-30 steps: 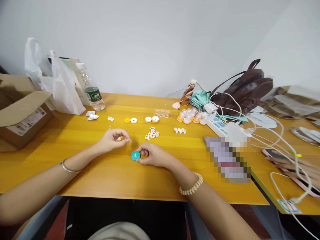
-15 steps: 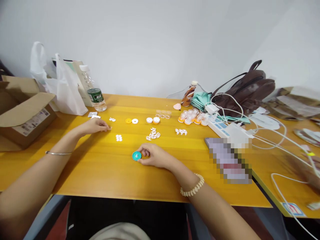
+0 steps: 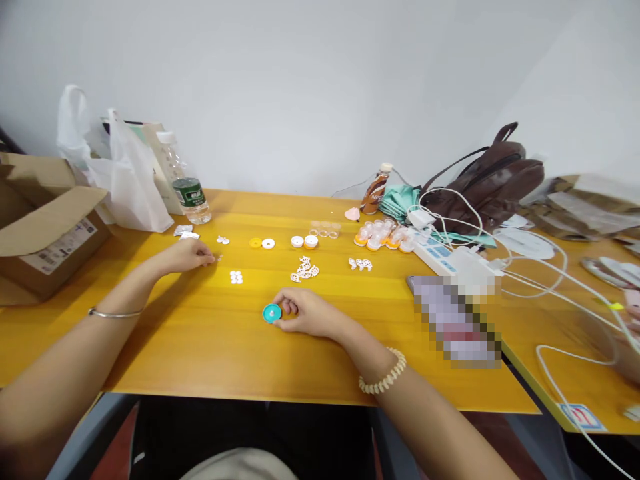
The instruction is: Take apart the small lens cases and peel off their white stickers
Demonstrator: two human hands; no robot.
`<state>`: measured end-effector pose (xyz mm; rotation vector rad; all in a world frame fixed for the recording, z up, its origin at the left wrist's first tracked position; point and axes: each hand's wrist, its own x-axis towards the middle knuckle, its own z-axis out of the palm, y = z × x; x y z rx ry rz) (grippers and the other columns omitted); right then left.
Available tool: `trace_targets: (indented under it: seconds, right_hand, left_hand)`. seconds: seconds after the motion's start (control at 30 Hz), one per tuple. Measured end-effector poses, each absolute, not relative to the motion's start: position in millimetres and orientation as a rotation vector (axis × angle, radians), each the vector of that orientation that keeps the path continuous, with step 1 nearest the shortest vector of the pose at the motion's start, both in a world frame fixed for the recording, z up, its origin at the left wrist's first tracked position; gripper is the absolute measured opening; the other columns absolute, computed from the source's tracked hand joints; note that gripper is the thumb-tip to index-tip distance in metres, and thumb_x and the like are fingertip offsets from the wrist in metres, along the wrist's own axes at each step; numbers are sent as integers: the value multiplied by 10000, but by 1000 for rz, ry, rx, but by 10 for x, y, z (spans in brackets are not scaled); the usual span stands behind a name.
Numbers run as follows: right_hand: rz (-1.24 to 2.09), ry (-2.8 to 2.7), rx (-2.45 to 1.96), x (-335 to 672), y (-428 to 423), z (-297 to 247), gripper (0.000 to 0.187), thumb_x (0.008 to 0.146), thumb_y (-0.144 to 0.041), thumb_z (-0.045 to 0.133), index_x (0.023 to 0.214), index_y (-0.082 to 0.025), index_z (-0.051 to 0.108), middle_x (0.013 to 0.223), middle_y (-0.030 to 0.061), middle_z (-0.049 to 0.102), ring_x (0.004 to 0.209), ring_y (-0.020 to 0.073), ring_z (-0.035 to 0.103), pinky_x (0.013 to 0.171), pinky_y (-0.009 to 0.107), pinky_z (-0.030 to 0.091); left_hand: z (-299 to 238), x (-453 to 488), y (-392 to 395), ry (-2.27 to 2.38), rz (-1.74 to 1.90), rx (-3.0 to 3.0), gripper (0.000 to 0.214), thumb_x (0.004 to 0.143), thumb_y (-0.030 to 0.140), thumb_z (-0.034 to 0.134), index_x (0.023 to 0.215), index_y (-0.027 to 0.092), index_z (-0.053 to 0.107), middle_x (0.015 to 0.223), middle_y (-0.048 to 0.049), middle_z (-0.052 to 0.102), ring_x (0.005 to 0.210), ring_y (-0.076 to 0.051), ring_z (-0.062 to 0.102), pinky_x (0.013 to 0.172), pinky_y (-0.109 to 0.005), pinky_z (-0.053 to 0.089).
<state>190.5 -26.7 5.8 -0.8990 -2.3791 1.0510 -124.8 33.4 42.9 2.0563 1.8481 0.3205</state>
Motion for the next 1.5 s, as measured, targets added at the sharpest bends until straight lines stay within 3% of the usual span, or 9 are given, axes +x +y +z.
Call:
trace_targets:
  seconds: [0.23, 0.4, 0.53, 0.77, 0.87, 1.07, 1.17, 1.33, 1.5]
  right_hand:
    - [1068, -2373, -920, 1906, -266, 57, 218, 706, -198, 621, 914, -167, 565, 684, -41, 433, 608, 79, 393, 547, 195, 349]
    - [1063, -2383, -918, 1892, -254, 57, 222, 713, -235, 628, 909, -164, 550, 660, -49, 420, 595, 80, 390, 541, 198, 340]
    - [1047, -2389, -897, 1884, -245, 70, 186, 717, -248, 627, 857, -176, 527, 654, -55, 414, 591, 81, 385, 544, 204, 336]
    - [1168, -2313, -876, 1916, -263, 121, 272, 710, -283, 636, 891, -194, 453, 711, -43, 423, 635, 96, 401, 583, 221, 362]
    - [1133, -2193, -898, 1931, -256, 126, 173, 729, -186, 539, 810, -207, 388, 711, -39, 395, 626, 103, 378, 586, 235, 353]
    - [717, -2094, -900, 1925, -195, 9, 253, 534, -24, 351, 559, -206, 178, 620, -16, 294, 600, 127, 318, 545, 259, 237]
    - [676, -2023, -902, 1937, -190, -47, 250, 469, -39, 322, 542, -202, 148, 571, -23, 242, 543, 118, 259, 516, 266, 162]
    - [712, -2011, -949, 1978, -214, -92, 240, 444, -72, 308, 530, -198, 123, 529, -41, 146, 494, 97, 155, 504, 269, 100]
    - [679, -1986, -928, 1992, -200, -89, 224, 454, -87, 298, 542, -201, 127, 534, -43, 163, 497, 95, 164, 500, 261, 113]
  left_hand:
    - [492, -991, 108, 1991, 340, 2328, 384, 767, 466, 491, 527, 171, 544, 535, -51, 542, 495, -180, 482, 492, -266, 282]
    - [491, -513, -208, 990, 405, 2664, 229, 859, 376, 471, 941, 189, 576, 893, -47, 620, 766, -155, 571, 680, -249, 409]
    - [362, -270, -338, 666, 376, 2714, 314, 800, 412, 577, 1013, 183, 543, 928, -54, 596, 815, -163, 571, 709, -256, 426]
    - [300, -216, -356, 795, 486, 2635, 223, 806, 343, 572, 951, 175, 547, 796, -22, 606, 697, -138, 561, 657, -258, 422]
    - [371, -268, -361, 830, 540, 2465, 294, 789, 351, 588, 1026, 188, 529, 864, -25, 625, 756, -138, 575, 656, -249, 438]
    - [385, -493, -29, 1242, 864, 2261, 325, 781, 405, 570, 1012, 179, 535, 974, -54, 625, 873, -174, 583, 678, -269, 451]
    - [313, -592, 297, 1524, 922, 2306, 298, 788, 365, 547, 1011, 169, 525, 1023, -75, 624, 959, -205, 572, 828, -337, 431]
    - [267, -579, 713, 1716, 750, 2364, 330, 783, 272, 535, 1094, 180, 479, 1119, -92, 612, 1070, -231, 542, 906, -375, 381]
    - [255, -513, 843, 1793, 588, 2355, 331, 756, 297, 583, 1066, 217, 501, 1082, -65, 637, 1055, -270, 556, 904, -432, 359]
